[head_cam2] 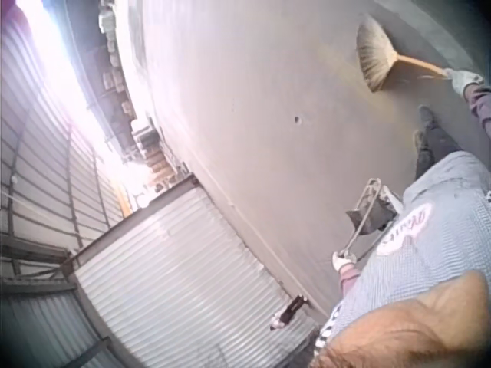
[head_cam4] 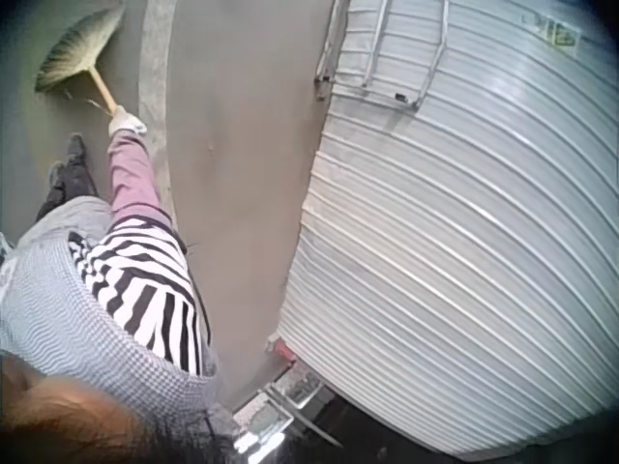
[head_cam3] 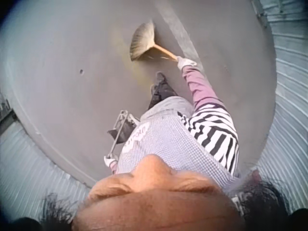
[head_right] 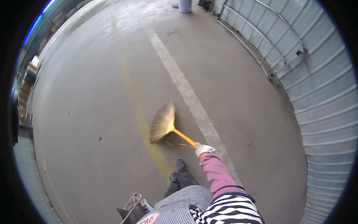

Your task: Sweeping dust and debris into a dustpan and emptying it into a bin in a factory setting.

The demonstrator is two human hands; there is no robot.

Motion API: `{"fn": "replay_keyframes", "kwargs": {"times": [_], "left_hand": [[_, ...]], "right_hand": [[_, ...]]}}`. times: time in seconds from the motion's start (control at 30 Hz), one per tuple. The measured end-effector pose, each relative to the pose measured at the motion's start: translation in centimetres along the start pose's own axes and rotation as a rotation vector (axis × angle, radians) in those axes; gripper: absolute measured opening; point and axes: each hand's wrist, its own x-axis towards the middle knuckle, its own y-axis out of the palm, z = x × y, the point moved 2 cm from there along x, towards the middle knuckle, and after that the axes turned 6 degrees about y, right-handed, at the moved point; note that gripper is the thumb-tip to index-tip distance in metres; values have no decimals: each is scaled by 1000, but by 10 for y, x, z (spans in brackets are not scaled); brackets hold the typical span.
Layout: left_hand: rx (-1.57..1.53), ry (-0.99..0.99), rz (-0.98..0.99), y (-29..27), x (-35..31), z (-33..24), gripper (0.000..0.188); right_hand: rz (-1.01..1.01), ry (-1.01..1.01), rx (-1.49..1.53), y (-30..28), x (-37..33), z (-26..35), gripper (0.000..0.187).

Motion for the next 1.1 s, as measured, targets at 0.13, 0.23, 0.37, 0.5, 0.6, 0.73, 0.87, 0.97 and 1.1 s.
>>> {"fn": "replay_keyframes", "kwargs": {"times": [0.13,0.23,0.37,0.5,0.6,0.73,0.87,0.97,1.1], "left_hand": [[349,-89,215,25,99,-36,33],[177,-92,140,131,6,-54,28],[372,53,386,199,-55,-134,27],[317,260,563,298,-107,-148,25],[441,694,540,352,-170,-135,21],[1403,1913,161,387,-295,-90,23],[886,1188,312,321,-264,-115,42],[1030,1449,302,345,-295,-105,40],[1285,1893,135,385,-345,-55,36]], "right_hand": [[9,174,160,-5,-30,-118,42],[-2,354,215,11,-75,-210,41],[81,446,360,5,-136,-289,40],[87,539,442,2,-156,-388,43],[44,601,446,33,-154,-485,42],[-70,692,440,73,-173,-628,37],[47,812,435,162,-245,-679,32],[-83,900,485,177,-257,-748,29],[-118,913,658,138,-280,-782,33]]}}
